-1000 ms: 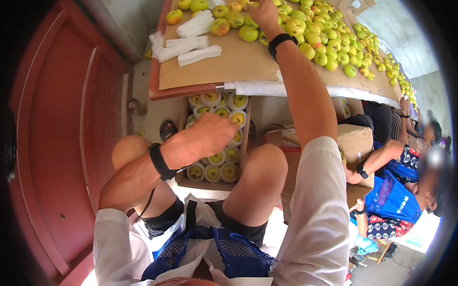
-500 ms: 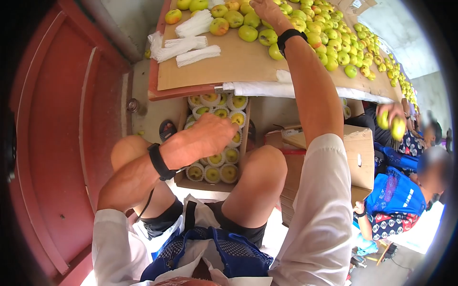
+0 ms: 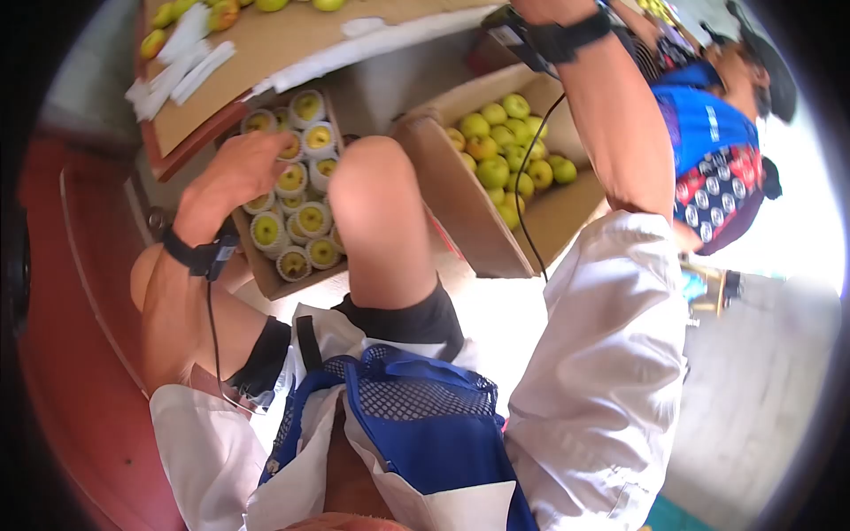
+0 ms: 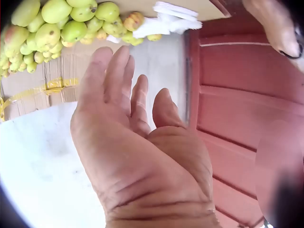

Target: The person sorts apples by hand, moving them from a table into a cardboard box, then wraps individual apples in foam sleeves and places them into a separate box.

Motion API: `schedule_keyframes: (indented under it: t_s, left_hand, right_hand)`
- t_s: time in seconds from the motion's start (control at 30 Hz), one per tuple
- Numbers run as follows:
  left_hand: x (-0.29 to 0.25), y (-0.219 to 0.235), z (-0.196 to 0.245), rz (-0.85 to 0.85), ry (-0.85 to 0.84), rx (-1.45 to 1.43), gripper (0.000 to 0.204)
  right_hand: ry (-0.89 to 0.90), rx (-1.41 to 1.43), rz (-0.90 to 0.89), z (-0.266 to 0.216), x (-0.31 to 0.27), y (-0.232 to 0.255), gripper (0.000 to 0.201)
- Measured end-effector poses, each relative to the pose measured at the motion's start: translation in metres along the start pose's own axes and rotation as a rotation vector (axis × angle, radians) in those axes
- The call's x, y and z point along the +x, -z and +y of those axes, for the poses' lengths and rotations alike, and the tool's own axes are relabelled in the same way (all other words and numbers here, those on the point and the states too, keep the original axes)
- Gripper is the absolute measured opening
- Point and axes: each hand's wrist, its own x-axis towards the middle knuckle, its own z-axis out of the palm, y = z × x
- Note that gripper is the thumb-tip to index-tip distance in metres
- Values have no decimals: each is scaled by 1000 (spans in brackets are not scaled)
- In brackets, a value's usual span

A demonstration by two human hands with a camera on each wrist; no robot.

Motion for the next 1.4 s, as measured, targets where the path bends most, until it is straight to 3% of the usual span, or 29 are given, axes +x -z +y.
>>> schedule_keyframes:
  t_s: [0.07,0.1,0.17,0.2,0.27,0.3,0.4,0.53,0.63,0.73,0.93,1.03,1.1,1.33,1.4]
  left_hand:
    - [-5,5,3,-5,0,-23,31]
    - [-8,7,5,-5,-2,-38,31]
    - [-12,10,9,-7,0,-69,33]
    - [-14,11,10,5,-1,-89,30]
    - [-16,11,11,27,-2,-120,27]
    - [-15,11,11,12,8,-119,27]
    - [-15,10,12,-17,30,-104,27]
    - [-14,14,13,-22,48,-101,27]
    - [-12,15,11,-36,67,-103,27]
    - [-9,14,11,-82,113,-114,30]
    - [-7,13,13,-99,110,-105,33]
    - [-6,10,11,-97,99,-109,33]
    - [-7,10,10,-102,105,-118,34]
    - [-3,11,13,-128,107,-108,35]
    - [-3,9,11,-134,124,-110,35]
  right_hand:
    - [-46,83,-51,-7,-57,8,39]
    - [-226,58,-58,-20,-88,8,43]
    - [-214,2,-176,15,-125,5,31]
    - [-200,115,-189,40,-144,0,22]
    - [-342,-110,-204,63,-168,-22,22]
    - [-476,-51,-212,92,-178,-35,24]
    - [-552,-345,-331,162,-203,-64,59]
    - [-633,-340,-457,205,-203,-92,107]
    - [-857,-160,-512,206,-201,-102,115]
    - [-885,-53,-460,215,-194,-115,120]
    - [-778,-74,-331,241,-194,-135,103]
    - [-822,-70,-361,235,-188,-129,94]
    - [-779,-152,-497,222,-183,-116,93]
    - [-587,-317,-460,281,-198,-128,111]
    - [-669,-325,-532,277,-197,-132,116]
